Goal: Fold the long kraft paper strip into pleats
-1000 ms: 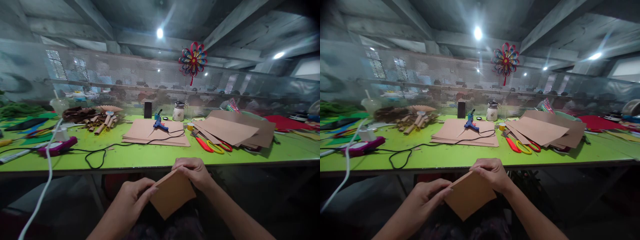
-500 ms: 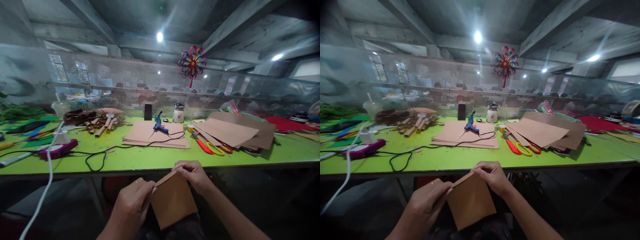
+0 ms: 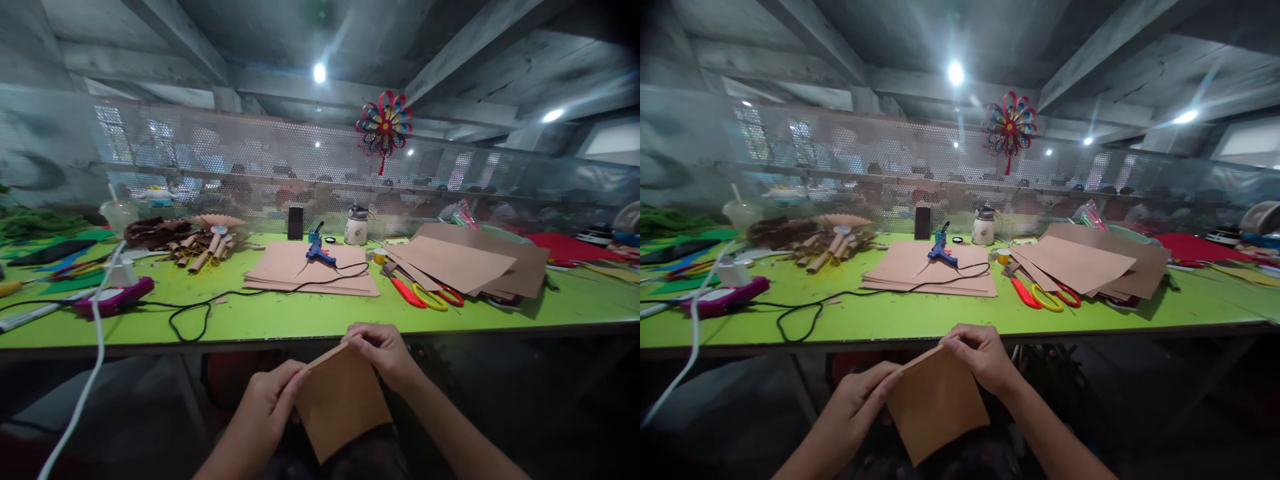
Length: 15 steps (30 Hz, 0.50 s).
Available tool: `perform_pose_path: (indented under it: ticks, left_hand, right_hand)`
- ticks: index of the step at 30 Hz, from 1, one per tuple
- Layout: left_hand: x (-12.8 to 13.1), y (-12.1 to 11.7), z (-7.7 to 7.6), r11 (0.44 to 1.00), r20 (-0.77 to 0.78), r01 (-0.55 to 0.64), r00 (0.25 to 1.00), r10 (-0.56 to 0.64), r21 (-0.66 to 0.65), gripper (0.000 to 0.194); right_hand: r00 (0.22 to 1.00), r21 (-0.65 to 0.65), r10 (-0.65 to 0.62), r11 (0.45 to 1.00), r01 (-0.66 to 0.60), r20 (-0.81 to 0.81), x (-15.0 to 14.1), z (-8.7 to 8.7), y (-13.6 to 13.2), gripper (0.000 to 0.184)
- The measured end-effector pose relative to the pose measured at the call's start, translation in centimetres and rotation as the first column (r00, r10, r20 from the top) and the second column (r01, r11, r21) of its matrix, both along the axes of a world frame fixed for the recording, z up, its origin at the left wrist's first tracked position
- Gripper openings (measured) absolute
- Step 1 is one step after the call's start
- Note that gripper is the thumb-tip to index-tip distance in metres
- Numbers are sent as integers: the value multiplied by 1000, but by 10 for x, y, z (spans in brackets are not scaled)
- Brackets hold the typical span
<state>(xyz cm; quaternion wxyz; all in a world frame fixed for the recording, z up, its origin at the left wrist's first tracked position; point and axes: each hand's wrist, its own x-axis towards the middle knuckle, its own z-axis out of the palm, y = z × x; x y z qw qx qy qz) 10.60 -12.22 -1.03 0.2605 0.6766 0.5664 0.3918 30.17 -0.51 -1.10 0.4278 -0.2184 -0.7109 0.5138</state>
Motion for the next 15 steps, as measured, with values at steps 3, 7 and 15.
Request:
perform_pose_path:
  ticks: [3, 7, 15]
  left_hand:
    - [-3, 1, -5, 986, -116, -28, 992, 48, 167, 26]
    - [-5, 2, -12, 932, -162, -35, 982, 99, 361, 20]
    - [-6, 1, 26, 996, -50, 87, 995, -86, 26, 26]
  right_hand:
    - [1000, -57, 28, 998, -28, -3, -2, -1, 1, 25]
    - [998, -95, 34, 995, -38, -50, -8, -2, -2, 24]
    - [996, -30, -7, 1000, 4, -90, -10, 0, -10, 24]
